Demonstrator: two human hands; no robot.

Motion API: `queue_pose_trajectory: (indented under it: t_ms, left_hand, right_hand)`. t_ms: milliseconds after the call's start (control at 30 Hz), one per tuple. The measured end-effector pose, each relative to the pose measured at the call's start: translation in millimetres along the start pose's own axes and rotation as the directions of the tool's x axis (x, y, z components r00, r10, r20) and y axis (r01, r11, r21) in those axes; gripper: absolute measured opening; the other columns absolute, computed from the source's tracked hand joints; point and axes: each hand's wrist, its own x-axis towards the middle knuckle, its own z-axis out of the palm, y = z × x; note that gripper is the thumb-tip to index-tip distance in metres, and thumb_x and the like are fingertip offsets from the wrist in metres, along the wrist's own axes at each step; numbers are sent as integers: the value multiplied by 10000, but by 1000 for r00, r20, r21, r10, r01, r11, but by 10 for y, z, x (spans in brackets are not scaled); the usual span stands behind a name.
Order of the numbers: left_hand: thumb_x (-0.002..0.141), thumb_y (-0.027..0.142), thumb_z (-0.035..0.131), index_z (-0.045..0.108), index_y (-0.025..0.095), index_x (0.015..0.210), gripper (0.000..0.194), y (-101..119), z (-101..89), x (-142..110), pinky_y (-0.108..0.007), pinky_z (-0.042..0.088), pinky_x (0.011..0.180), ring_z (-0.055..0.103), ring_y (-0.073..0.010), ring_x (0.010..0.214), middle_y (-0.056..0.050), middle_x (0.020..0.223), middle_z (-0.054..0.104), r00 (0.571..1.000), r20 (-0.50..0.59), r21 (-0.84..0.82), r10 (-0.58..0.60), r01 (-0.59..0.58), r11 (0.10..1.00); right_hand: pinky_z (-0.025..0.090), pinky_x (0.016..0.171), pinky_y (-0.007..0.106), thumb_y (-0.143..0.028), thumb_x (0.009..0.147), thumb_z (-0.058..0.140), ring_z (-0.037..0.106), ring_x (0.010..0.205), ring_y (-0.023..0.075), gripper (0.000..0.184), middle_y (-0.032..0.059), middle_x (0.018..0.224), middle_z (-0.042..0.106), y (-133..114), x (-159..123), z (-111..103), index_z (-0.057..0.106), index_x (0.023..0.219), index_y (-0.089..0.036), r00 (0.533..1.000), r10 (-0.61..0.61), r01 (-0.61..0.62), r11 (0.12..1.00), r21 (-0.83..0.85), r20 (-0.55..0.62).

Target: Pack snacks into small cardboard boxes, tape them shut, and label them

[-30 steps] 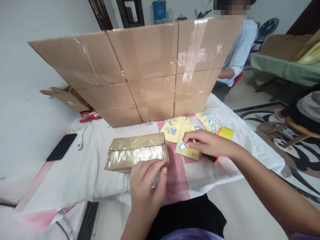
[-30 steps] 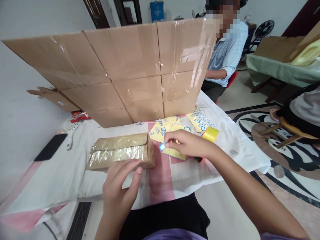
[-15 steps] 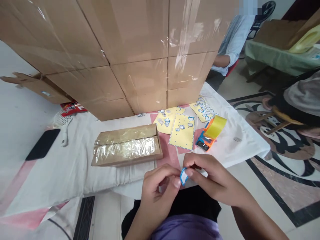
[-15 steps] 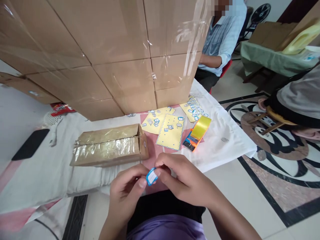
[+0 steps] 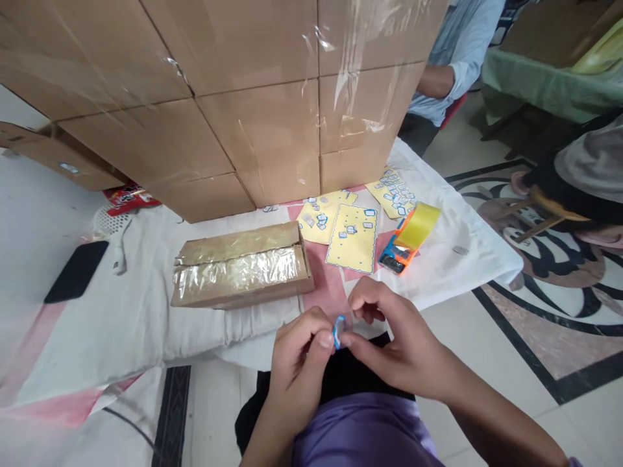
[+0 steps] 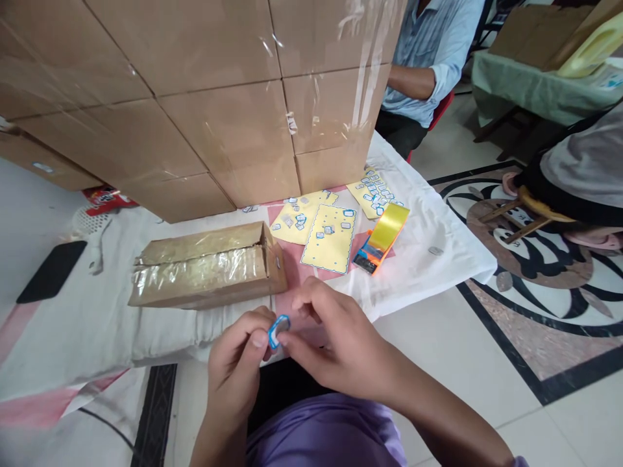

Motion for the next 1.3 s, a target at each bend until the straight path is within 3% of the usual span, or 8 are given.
queue_pose_trajectory:
  t_ms: [100, 167, 367, 667, 833, 1067, 1200, 1300]
  left_hand:
    - [1039, 327, 486, 536, 192, 765, 309, -22, 36, -54, -265, 368, 612, 457, -120, 647, 12, 676, 491, 997, -62, -3, 40, -40, 999]
    - [1045, 329, 472, 541, 195, 781, 304, -19, 53, -77, -266, 369, 612, 455, -124, 649, 10, 683, 494, 995, -71, 20, 66, -64, 998]
    - [1041, 255, 462, 565, 206, 877, 199, 19, 42, -141, -273, 396, 630, 495, -130, 675, 0, 735, 534, 977, -4, 204, 215, -209, 956]
    - [983, 154, 535, 620, 189, 906, 120, 131, -25, -128, -295, 350, 597, 459, -143, 637, -30, 719, 608, 888, 134, 468, 441, -449, 761]
    - [902, 55, 619, 648, 178, 895, 127, 229, -104, -159, -297, 317, 606, 452, -143, 657, -39, 739, 646, 868, 206, 573, 452, -481, 663]
    - [928, 60, 584, 644, 170, 877, 135, 234, -87, -166, -284, 320, 591, 444, -126, 644, -44, 740, 656, 838, 229, 614, 495, -519, 594]
    - [947, 93, 578, 646, 181, 851, 146, 223, -6, -196, -273, 353, 579, 473, -120, 605, -27, 694, 641, 839, 177, 611, 514, -503, 611]
    - [978, 132, 537, 653, 184, 901, 149, 256, 55, -249, -272, 405, 590, 517, -126, 617, -29, 711, 647, 881, 137, 571, 453, -444, 691]
  right_hand:
    - [455, 663, 280, -101, 870, 670, 530, 769, 145, 281, -3, 865, 554, -24, -56, 119, 500, 1047, -239, 966, -169, 152, 983, -99, -196]
    - [462, 649, 292, -57, 857, 655, 544, 751, 152, 283, 9, 844, 571, -49, -89, 166, 547, 1059, -223, 941, -247, 218, 965, -147, -231]
    - [479, 576, 302, -98, 873, 648, 558, 671, 155, 267, 37, 806, 624, -157, -160, 205, 626, 1123, -188, 947, -248, 223, 966, -133, -207]
    - [491, 595, 354, -56, 848, 631, 556, 696, 182, 292, 63, 829, 669, -290, -281, 193, 627, 1118, -168, 957, -243, 207, 955, -213, -160]
    - [512, 591, 337, -73, 865, 617, 571, 693, 174, 262, 57, 834, 675, -307, -324, 255, 637, 1099, -188, 959, -196, 165, 973, -161, -204]
    - [500, 574, 306, -42, 866, 611, 553, 665, 155, 251, 36, 761, 640, -307, -372, 404, 656, 1087, -154, 921, -180, 138, 980, -143, -345]
    - [483, 567, 305, -19, 865, 613, 541, 658, 155, 237, 50, 766, 653, -319, -407, 461, 662, 1078, -110, 865, -263, 186, 959, -214, -427]
    - [477, 574, 311, -23, 870, 620, 540, 668, 156, 229, 66, 800, 674, -314, -429, 470, 658, 1084, -96, 838, -308, 224, 947, -229, -450]
